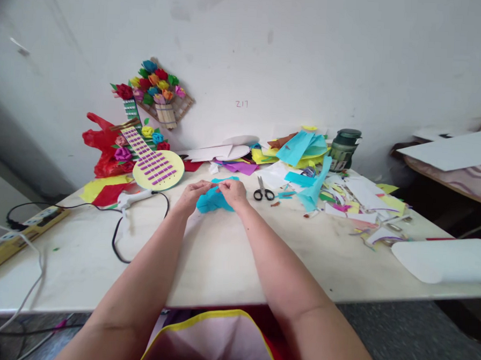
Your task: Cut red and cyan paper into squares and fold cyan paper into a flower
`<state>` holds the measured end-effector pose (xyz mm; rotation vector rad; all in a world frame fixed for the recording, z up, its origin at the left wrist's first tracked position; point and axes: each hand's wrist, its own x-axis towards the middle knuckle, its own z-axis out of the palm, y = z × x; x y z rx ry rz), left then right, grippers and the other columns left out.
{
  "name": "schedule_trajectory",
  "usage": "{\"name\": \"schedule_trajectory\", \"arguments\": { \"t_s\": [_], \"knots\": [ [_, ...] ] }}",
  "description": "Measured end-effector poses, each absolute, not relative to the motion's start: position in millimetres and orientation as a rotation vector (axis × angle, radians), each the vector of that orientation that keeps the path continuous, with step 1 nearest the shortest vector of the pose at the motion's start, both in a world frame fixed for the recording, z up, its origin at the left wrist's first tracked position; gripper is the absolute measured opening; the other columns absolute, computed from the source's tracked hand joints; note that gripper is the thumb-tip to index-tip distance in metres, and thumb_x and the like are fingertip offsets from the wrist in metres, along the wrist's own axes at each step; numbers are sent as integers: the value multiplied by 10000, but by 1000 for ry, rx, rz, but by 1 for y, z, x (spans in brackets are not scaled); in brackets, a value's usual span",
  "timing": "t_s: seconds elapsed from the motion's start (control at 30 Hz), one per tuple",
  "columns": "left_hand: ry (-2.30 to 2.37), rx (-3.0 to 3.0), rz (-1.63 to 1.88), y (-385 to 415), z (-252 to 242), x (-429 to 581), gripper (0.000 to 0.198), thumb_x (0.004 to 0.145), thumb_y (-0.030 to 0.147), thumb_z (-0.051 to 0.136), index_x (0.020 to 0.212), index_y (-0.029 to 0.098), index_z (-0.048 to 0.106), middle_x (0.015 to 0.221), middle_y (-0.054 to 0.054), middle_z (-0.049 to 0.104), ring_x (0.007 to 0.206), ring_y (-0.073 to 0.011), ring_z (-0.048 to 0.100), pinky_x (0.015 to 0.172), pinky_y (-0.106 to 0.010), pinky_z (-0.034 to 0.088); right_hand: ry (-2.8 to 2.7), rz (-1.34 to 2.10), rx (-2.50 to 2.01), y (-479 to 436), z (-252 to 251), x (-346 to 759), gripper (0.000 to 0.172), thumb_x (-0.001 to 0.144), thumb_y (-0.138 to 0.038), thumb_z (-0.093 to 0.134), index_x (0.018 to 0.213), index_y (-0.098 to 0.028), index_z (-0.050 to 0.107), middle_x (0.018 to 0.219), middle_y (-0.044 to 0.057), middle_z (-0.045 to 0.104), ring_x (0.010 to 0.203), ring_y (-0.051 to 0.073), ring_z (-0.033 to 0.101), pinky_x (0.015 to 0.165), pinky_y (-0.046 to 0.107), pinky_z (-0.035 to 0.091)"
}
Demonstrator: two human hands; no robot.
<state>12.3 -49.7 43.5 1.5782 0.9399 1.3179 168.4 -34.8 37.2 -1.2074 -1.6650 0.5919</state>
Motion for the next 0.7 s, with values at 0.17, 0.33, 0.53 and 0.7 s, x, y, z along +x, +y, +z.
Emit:
{"name": "schedule_trajectory", "arguments": {
  "t_s": [0.17,0.33,0.53,0.7],
  "knots": [
    [935,1689,1290,-51,43,22,288,700,414,620,825,173,717,846,-52,620,889,-182,516,855,-303,354,-1694,323,-1437,-40,45,168,238,781,-234,467,822,-200,699,780,22,707,765,156,618,678,233,420],
    [1006,1712,1228,-51,42,34,334,711,463,590,818,169,709,828,-42,614,849,-171,515,833,-293,358,-1810,7,-1614,-42,44,165,282,820,-268,420,891,-213,687,883,64,693,838,190,610,703,267,394],
    [882,1698,1246,-55,43,33,323,743,455,564,739,156,685,909,-61,620,960,-200,520,784,-276,366,-1624,27,-1822,-28,40,187,316,850,-252,383,884,-172,687,864,114,685,819,207,612,705,286,403],
    [838,1515,1263,-49,38,28,323,726,430,591,861,156,693,843,-50,604,769,-134,506,675,-244,362,-1484,468,-1372,-25,42,196,275,830,-277,429,854,-183,686,801,57,691,747,166,607,680,271,442]
  ]
}}
